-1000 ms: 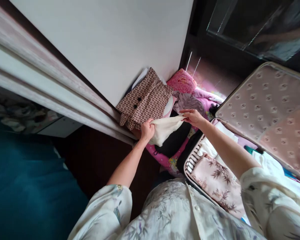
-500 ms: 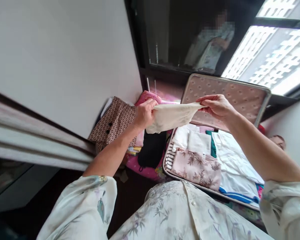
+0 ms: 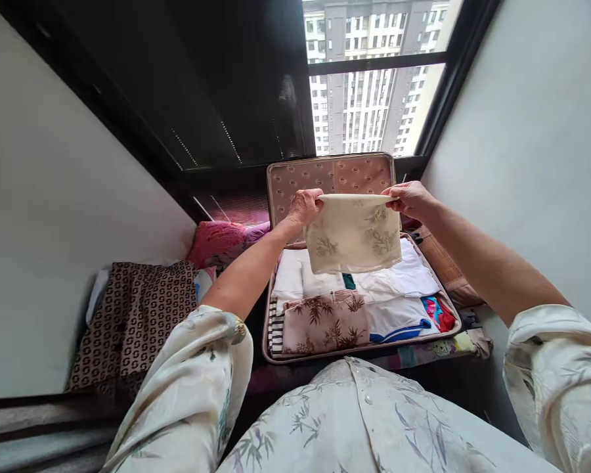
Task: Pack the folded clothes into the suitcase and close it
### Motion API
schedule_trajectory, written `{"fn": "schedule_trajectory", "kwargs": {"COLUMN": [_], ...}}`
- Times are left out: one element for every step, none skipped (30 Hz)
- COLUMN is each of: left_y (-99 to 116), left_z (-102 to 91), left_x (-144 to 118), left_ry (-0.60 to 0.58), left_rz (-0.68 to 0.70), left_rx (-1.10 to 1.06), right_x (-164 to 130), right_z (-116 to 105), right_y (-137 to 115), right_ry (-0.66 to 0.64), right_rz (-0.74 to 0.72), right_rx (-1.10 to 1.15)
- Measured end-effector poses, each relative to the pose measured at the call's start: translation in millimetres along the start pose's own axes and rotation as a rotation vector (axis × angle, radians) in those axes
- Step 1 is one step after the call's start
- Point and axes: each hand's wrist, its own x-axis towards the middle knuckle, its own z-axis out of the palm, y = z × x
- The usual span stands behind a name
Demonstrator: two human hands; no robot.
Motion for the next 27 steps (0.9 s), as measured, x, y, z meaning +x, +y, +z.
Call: {"fn": "schedule_trajectory", "kwargs": {"left_y": [10, 20, 29, 37, 45, 53, 60, 68, 76, 84, 92, 98, 104, 109, 111, 112, 110, 108, 104, 100, 96, 93, 91, 90, 89, 89, 90], "left_z": [9.5, 17.8, 24.8, 30.4, 34.7, 37.6, 39.2, 39.5, 38.6, 37.1, 35.2, 33.5, 32.7, 33.4, 36.1, 41.3, 49.1, 59.6, 72.4, 87.1, 103.1, 119.7, 136.2, 152.0, 166.5, 179.4, 190.4], "left_x": [6, 9, 10, 8, 4, -1, -8, -14, -20, -25, -29, -31, -32, -31, -29, -27, -23, -20, -16, -13, -10, -8, -8, -9, -11, -16, -23], "left_ry": [0.007, 0.015, 0.022, 0.028, 0.026, 0.020, 0.010, -0.001, -0.012, -0.021, -0.028, -0.038, -0.059, -0.094, -0.142, -0.200, -0.263, -0.323, -0.374, -0.411, -0.434, -0.440, -0.434, -0.421, -0.408, -0.399, -0.396], "left_rz": [0.000, 0.012, 0.032, 0.062, 0.100, 0.141, 0.182, 0.218, 0.248, 0.269, 0.282, 0.284, 0.280, 0.269, 0.251, 0.226, 0.196, 0.160, 0.118, 0.073, 0.024, -0.027, -0.077, -0.120, -0.153, -0.177, -0.193], "left_rx": [0.005, 0.009, 0.012, 0.014, 0.016, 0.016, 0.015, 0.014, 0.011, 0.005, -0.007, -0.022, -0.041, -0.065, -0.093, -0.123, -0.153, -0.177, -0.192, -0.193, -0.178, -0.149, -0.110, -0.070, -0.037, -0.013, 0.003], "right_x": [0, -1, -4, -7, -13, -19, -26, -34, -43, -50, -56, -60, -62, -61, -58, -52, -44, -35, -26, -17, -8, 0, 6, 11, 14, 15, 14], "right_z": [-11, -22, -33, -44, -56, -68, -80, -91, -103, -113, -124, -133, -141, -149, -155, -160, -163, -164, -164, -161, -158, -153, -147, -141, -136, -131, -129], "right_y": [3, 5, 9, 12, 17, 21, 26, 30, 33, 36, 37, 38, 39, 41, 43, 47, 53, 61, 71, 82, 94, 107, 120, 132, 143, 153, 162], "right_ry": [0.027, 0.051, 0.073, 0.086, 0.084, 0.076, 0.058, 0.039, 0.023, 0.012, 0.005, -0.003, -0.009, -0.011, -0.012, -0.013, -0.016, -0.022, -0.028, -0.033, -0.025, -0.007, 0.019, 0.046, 0.070, 0.090, 0.104], "right_rz": [-0.004, -0.007, -0.009, -0.012, -0.016, -0.024, -0.031, -0.038, -0.044, -0.047, -0.044, -0.037, -0.029, -0.018, -0.002, 0.017, 0.041, 0.072, 0.110, 0.155, 0.200, 0.241, 0.277, 0.304, 0.322, 0.330, 0.332], "right_rx": [0.019, 0.033, 0.043, 0.051, 0.055, 0.058, 0.059, 0.058, 0.058, 0.060, 0.063, 0.066, 0.069, 0.073, 0.077, 0.082, 0.086, 0.087, 0.083, 0.075, 0.062, 0.046, 0.029, 0.013, -0.001, -0.012, -0.022]}}
